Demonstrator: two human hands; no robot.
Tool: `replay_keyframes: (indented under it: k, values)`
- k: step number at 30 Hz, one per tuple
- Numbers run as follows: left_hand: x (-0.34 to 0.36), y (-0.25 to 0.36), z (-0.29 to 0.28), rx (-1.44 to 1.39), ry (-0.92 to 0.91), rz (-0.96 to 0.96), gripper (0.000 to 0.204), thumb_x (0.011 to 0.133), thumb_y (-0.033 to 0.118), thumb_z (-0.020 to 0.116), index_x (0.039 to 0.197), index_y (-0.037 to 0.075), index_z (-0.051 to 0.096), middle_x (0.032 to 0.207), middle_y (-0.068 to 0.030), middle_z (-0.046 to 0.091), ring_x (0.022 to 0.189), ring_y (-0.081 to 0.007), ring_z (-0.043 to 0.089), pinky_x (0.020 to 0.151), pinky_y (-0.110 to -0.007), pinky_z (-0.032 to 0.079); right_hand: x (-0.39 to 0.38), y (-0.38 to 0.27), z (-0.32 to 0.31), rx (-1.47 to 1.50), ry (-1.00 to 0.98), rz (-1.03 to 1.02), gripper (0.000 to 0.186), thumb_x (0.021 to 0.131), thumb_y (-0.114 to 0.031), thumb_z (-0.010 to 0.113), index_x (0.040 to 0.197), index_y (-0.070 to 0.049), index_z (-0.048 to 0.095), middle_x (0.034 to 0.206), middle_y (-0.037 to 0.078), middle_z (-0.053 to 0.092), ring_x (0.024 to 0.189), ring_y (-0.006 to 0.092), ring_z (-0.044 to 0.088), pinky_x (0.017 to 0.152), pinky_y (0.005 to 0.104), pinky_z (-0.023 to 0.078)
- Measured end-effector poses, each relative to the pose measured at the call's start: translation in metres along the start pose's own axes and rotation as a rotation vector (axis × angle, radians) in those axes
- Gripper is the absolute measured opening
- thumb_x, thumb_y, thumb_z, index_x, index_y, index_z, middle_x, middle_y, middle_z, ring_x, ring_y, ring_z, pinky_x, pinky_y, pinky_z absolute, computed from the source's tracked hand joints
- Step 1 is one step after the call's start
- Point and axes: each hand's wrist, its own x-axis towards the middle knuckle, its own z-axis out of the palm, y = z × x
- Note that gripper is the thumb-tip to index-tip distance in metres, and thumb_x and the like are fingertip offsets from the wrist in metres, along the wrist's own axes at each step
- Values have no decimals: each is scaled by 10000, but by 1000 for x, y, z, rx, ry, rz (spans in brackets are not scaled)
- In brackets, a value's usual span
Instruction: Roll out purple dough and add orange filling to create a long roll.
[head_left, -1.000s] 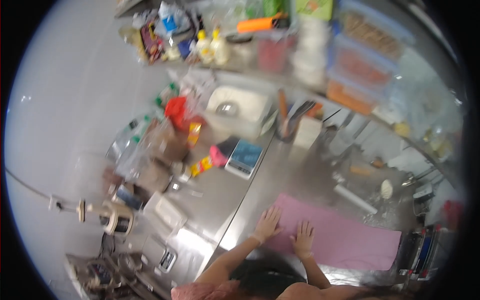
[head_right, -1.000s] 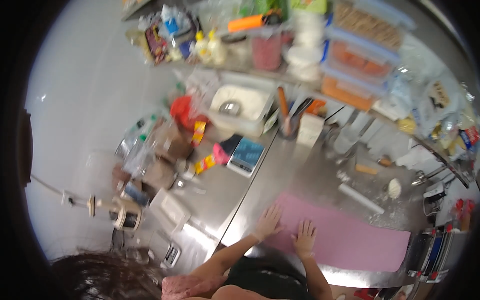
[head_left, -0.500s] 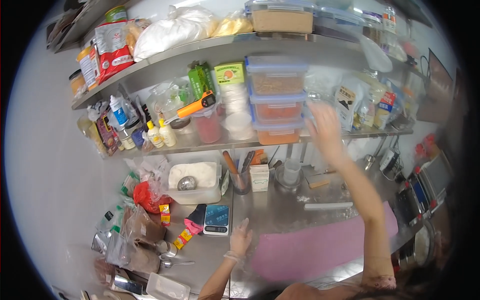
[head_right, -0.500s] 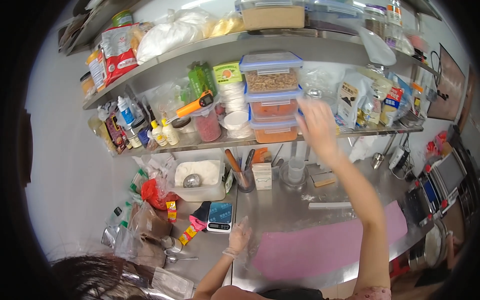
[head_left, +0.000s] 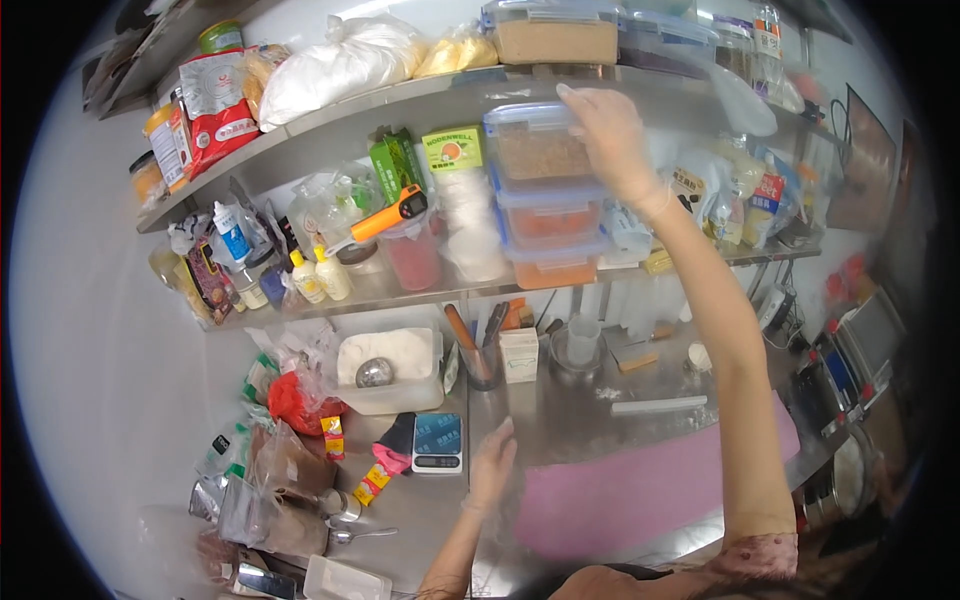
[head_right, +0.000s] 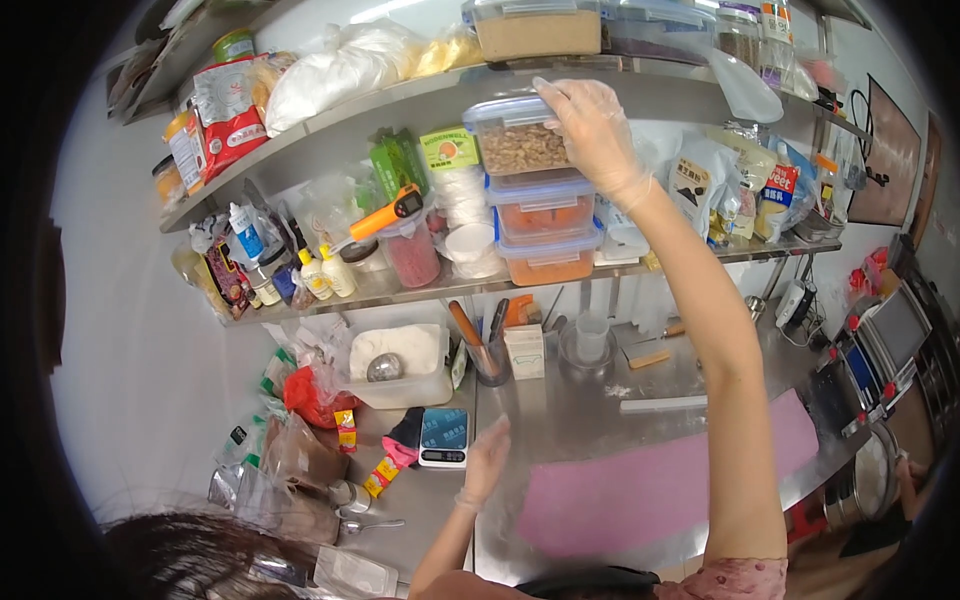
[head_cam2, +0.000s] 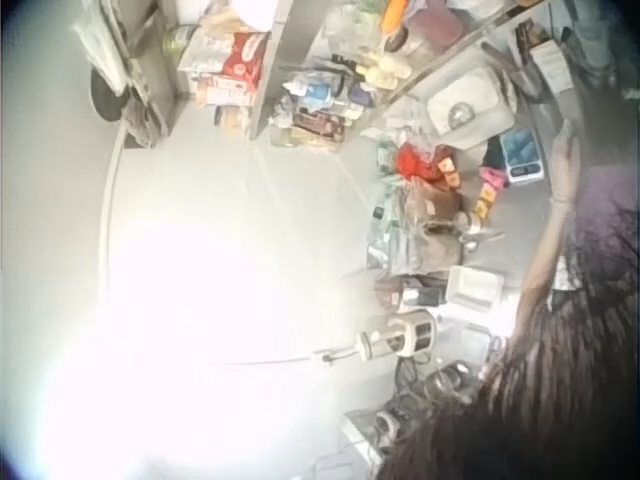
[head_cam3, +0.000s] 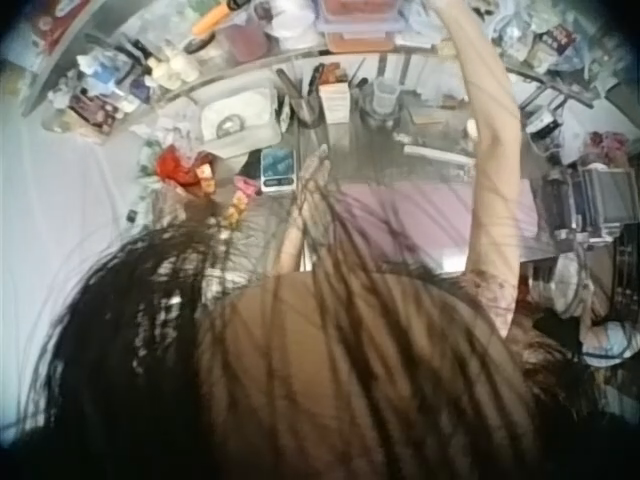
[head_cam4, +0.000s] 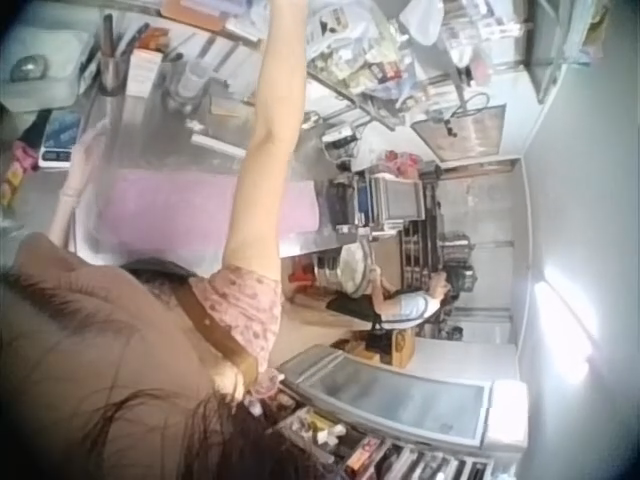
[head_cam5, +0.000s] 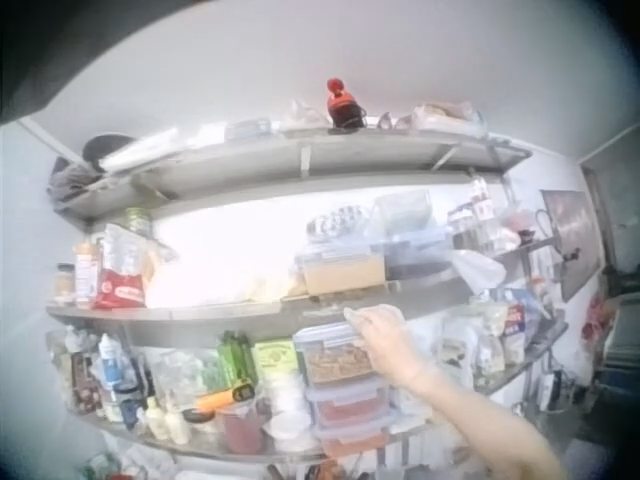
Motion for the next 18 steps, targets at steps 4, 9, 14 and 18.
replay_keyframes:
  k: [4, 9, 14, 18]
  values:
    - [65, 98, 13, -537, -156, -152, 653, 1027, 356, 480, 1529, 6, 254, 1498, -184, 413, 1377, -292, 426, 1143, -405, 326, -6, -40, -65, -65, 64, -118, 493, 770, -148, 721, 1251, -89, 628, 1092, 65, 635, 996, 281, 589, 918, 426, 451]
    - [155, 176, 60, -1748, -320, -124, 821, 993, 640, 316, 1536, 30, 233, 1512, -212, 371, 1410, -365, 348, 1170, -512, 284, -36, -82, -152, -55, -33, -153, 529, 707, -98, 697, 1228, -28, 637, 1038, 139, 653, 944, 342, 615, 827, 442, 471]
    - [101, 117, 104, -1813, -138, -299, 846, 976, 662, 333, 1536, 35, 230, 1521, -203, 356, 1418, -366, 332, 1169, -518, 288, -134, -128, -222, 296, -484, -182, 334, 761, -215, 693, 1069, -88, 671, 936, 44, 642, 768, 228, 608, 727, 363, 448]
    - [-11, 63, 110, -1885, -57, -474, 872, 960, 683, 349, 1536, 41, 227, 1530, -194, 341, 1425, -366, 316, 1168, -524, 292, -229, -173, -228, 433, -630, -187, 333, 805, -144, 635, 1138, -157, 651, 1022, 28, 630, 922, 222, 606, 942, 391, 435]
